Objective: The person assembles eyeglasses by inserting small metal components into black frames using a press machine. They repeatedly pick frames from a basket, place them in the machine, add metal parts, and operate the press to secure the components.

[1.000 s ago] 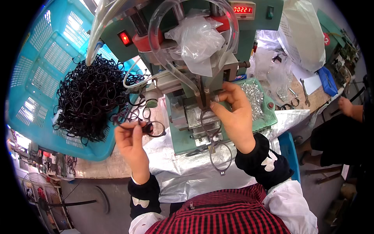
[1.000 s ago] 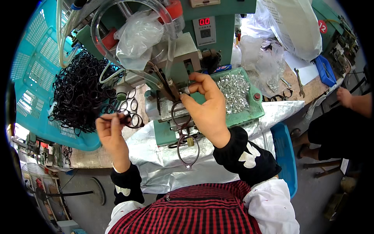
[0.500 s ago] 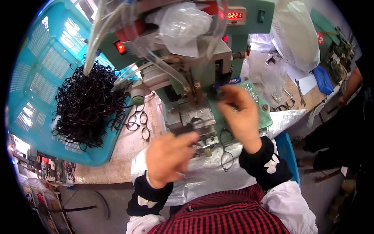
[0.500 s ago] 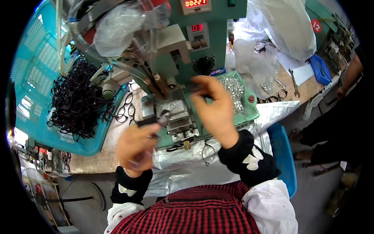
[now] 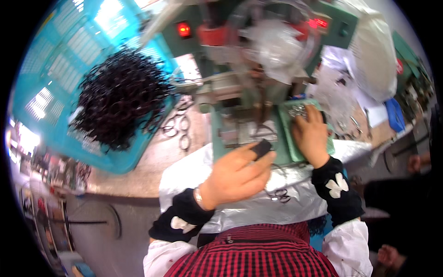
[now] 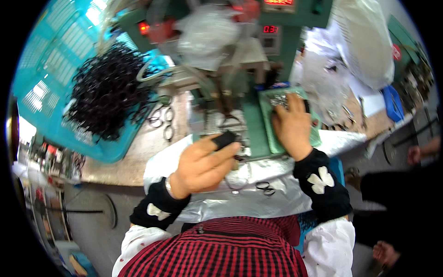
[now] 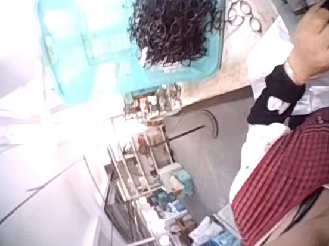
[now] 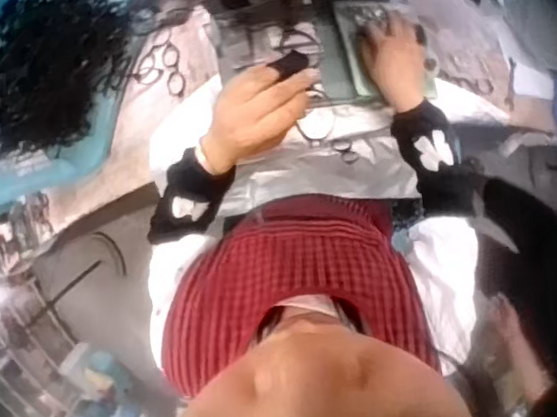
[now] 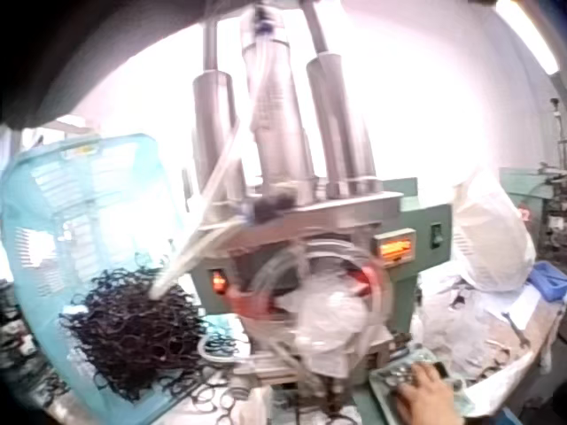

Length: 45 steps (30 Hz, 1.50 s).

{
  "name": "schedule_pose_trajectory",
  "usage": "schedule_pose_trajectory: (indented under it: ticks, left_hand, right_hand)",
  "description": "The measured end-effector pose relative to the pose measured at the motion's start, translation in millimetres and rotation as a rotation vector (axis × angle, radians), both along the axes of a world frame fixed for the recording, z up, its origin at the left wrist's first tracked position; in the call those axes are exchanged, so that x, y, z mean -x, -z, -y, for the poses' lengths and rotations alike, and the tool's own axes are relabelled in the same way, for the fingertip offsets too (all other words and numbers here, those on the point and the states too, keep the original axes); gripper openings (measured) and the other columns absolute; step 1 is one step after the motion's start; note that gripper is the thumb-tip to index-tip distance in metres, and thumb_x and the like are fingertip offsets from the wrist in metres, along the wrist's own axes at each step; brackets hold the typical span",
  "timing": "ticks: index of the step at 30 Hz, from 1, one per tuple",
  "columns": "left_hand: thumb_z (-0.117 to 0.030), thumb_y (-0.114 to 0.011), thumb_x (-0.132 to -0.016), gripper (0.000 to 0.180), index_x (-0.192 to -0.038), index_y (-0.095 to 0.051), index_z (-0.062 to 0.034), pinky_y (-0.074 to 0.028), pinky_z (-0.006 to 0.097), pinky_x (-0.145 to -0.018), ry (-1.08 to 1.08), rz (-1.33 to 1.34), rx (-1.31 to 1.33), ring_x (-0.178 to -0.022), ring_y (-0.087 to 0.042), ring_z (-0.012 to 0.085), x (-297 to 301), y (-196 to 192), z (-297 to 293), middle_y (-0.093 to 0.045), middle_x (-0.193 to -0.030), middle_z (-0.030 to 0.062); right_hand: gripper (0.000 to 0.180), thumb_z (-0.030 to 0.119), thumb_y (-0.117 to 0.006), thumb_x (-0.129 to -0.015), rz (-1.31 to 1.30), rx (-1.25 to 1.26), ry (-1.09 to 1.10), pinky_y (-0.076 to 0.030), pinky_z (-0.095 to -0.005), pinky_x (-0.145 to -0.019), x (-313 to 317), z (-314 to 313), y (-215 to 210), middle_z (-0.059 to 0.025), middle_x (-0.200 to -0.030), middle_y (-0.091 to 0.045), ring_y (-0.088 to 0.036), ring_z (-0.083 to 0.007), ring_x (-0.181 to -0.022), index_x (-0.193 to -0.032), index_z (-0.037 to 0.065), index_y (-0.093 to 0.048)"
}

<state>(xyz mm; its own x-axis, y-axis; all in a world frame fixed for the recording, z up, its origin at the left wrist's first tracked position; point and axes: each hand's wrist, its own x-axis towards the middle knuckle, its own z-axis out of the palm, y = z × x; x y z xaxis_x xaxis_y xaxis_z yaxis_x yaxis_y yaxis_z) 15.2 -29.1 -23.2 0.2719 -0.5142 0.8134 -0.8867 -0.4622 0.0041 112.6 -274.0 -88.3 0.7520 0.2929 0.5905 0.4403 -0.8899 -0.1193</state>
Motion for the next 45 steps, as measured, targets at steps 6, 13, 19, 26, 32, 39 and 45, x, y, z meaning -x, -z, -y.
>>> schedule_pose_trajectory:
  ticks: [6,13,19,26,32,39,45]
  left_hand:
    - [-0.003,-0.076,-0.07,0.037,-0.106,-0.073,-0.0064,-0.055,0.045,-0.087,-0.29,-0.183,0.145,-0.091,-0.067,0.0296,79,11,-21,-0.069,-0.122,0.0138]
    - [0.005,-0.074,-0.078,0.018,-0.093,-0.073,-0.0025,-0.046,0.039,-0.086,-0.98,0.122,0.179,-0.093,-0.067,0.0293,55,-51,-125,-0.072,-0.104,0.0122]
    - [-0.018,-0.079,-0.076,0.032,-0.107,-0.072,-0.0146,-0.051,0.043,-0.085,-1.399,-0.484,-0.234,-0.099,-0.06,0.0358,-34,54,-212,-0.066,-0.108,0.01]
    - [-0.027,-0.072,-0.083,0.026,-0.104,-0.075,-0.0131,-0.048,0.046,-0.087,-1.198,-0.39,0.03,-0.102,-0.057,0.0386,-61,134,-279,-0.065,-0.12,0.0144]
    - [-0.019,-0.057,-0.098,0.023,-0.105,-0.07,-0.0009,-0.048,0.046,-0.083,-0.811,-0.783,-0.029,-0.094,-0.061,0.0395,-8,103,-197,-0.066,-0.1,0.0195]
    - [-0.027,-0.046,-0.107,0.035,-0.107,-0.064,0.0022,-0.047,0.035,-0.069,-0.948,-0.679,0.62,-0.072,-0.057,0.0211,-12,84,-173,-0.062,-0.081,0.0103]
    - [-0.016,-0.057,-0.104,0.015,-0.114,-0.058,-0.0053,-0.048,0.024,-0.067,-0.491,-0.831,1.111,-0.077,-0.055,0.0096,11,76,-129,-0.058,-0.094,0.0019]
  right_hand:
    - [0.014,0.008,-0.07,-0.085,-0.034,-0.425,0.003,-0.048,-0.0406,-0.095,2,32,18,-0.0174,-0.117,-0.067,-0.063,-0.0352,-0.11,-0.098,0.002,-0.071]
    - [0.015,0.004,-0.065,-0.092,-0.194,-0.707,-0.072,-0.049,-0.0305,-0.085,15,26,1,-0.0103,-0.1,-0.071,-0.067,-0.0205,-0.093,-0.106,0.001,-0.072]
    - [0.017,0.001,-0.068,-0.089,-0.281,-0.816,-0.096,-0.05,-0.0288,-0.082,6,-6,-2,-0.0086,-0.095,-0.07,-0.066,-0.0176,-0.088,-0.106,0.001,-0.07]
    - [0.013,-0.001,-0.068,-0.085,-0.053,-0.692,0.089,-0.049,-0.0325,-0.083,50,46,11,-0.0106,-0.091,-0.069,-0.065,-0.0242,-0.089,-0.098,0.0,-0.071]
    - [0.013,-0.005,-0.068,-0.082,-0.093,-0.698,0.077,-0.049,-0.0327,-0.081,77,42,-10,-0.011,-0.091,-0.069,-0.066,-0.0252,-0.087,-0.093,0.0,-0.07]
    - [0.02,0.001,-0.069,-0.08,-0.222,-0.905,-0.452,-0.05,-0.033,-0.082,23,-56,-63,-0.0101,-0.092,-0.07,-0.067,-0.023,-0.087,-0.1,0.0,-0.065]
    - [0.043,0.002,-0.07,-0.081,-0.411,-1.142,-0.396,-0.048,-0.0294,-0.086,34,-75,-63,-0.0075,-0.088,-0.068,-0.065,-0.0161,-0.089,-0.12,-0.001,-0.054]
